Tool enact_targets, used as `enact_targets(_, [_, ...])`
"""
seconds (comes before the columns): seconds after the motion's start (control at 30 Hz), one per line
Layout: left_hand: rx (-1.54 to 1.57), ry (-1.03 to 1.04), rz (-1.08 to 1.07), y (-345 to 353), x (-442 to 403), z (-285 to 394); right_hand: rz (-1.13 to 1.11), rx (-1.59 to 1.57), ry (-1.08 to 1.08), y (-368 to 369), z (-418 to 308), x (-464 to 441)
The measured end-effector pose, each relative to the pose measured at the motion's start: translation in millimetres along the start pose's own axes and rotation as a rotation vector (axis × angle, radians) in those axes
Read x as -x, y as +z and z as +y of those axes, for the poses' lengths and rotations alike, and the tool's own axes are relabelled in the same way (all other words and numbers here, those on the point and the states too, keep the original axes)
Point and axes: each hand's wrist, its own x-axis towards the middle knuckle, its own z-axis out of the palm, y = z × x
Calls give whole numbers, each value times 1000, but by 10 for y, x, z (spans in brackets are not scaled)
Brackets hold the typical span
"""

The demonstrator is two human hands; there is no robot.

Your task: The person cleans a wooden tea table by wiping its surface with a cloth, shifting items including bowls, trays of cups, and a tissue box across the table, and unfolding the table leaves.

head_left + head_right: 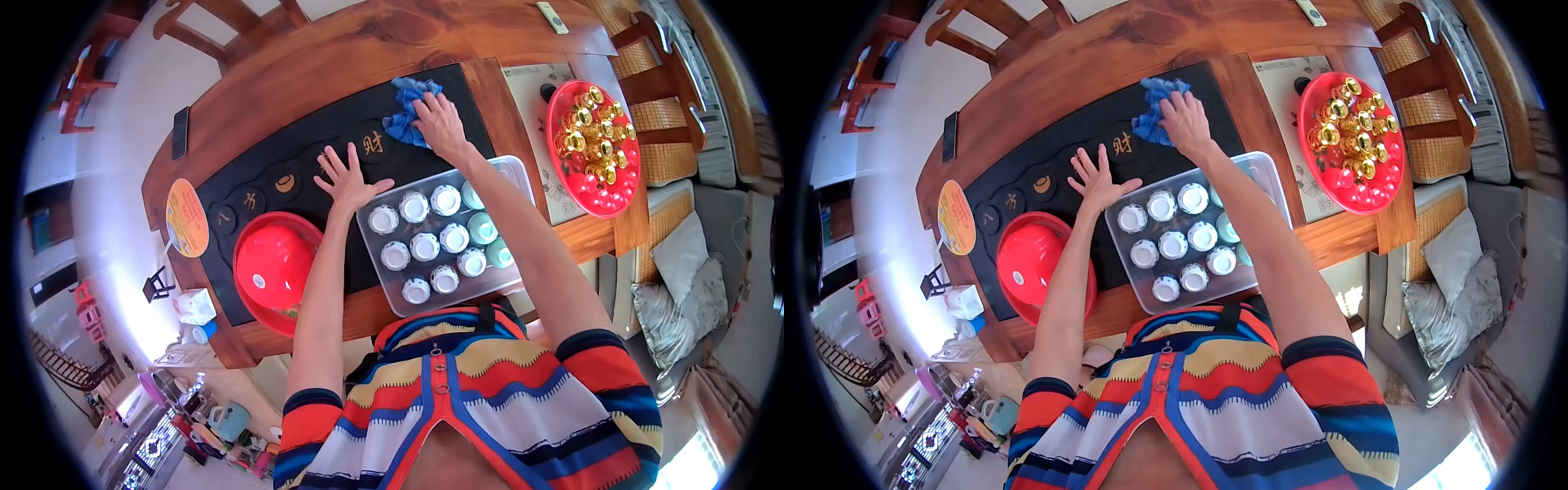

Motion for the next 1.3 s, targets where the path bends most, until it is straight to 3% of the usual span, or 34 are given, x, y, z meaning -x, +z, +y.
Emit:
enact_targets(0.1, [-18,-41,-51,-18,-8,72,69,159,257,140,-307,-139])
enact_targets(0.23, [-62,-102,-107,-37,-21,107,-17,29,-97,204,-517,-203])
enact_targets(0.37, [-78,-99,-98,-17,-8,85,3,-66,-185,140,-110,-348])
enact_targets(0.47, [-64,-91,-89,-9,6,70,214,83,23,128,331,-300])
enact_targets(0.57, [-57,-91,-53,12,1,80,166,207,351,21,415,-209])
enact_targets(0.63, [-60,-94,-49,-5,37,119,111,309,376,89,168,-139])
enact_targets(0.7, [-71,-94,-34,-71,33,151,-104,144,282,54,-176,-64])
enact_targets(0.77, [-101,-102,-17,-97,52,191,-89,102,26,41,-333,41])
enact_targets(0.83, [-101,-100,-12,-102,70,205,-63,83,-65,37,-69,-4])
enact_targets(0.9, [-96,-106,-4,-95,81,209,-22,136,-20,-32,351,-58])
enact_targets(1.03, [-87,-102,24,-75,64,190,-54,344,351,-297,1016,59])
enact_targets(1.2, [-87,-107,19,-71,53,206,-550,348,276,-547,734,333])
enact_targets(1.23, [-97,-123,-5,-82,46,215,-524,284,219,-521,721,377])
enact_targets(1.3, [-109,-140,-30,-97,28,229,-266,267,120,-391,807,397])
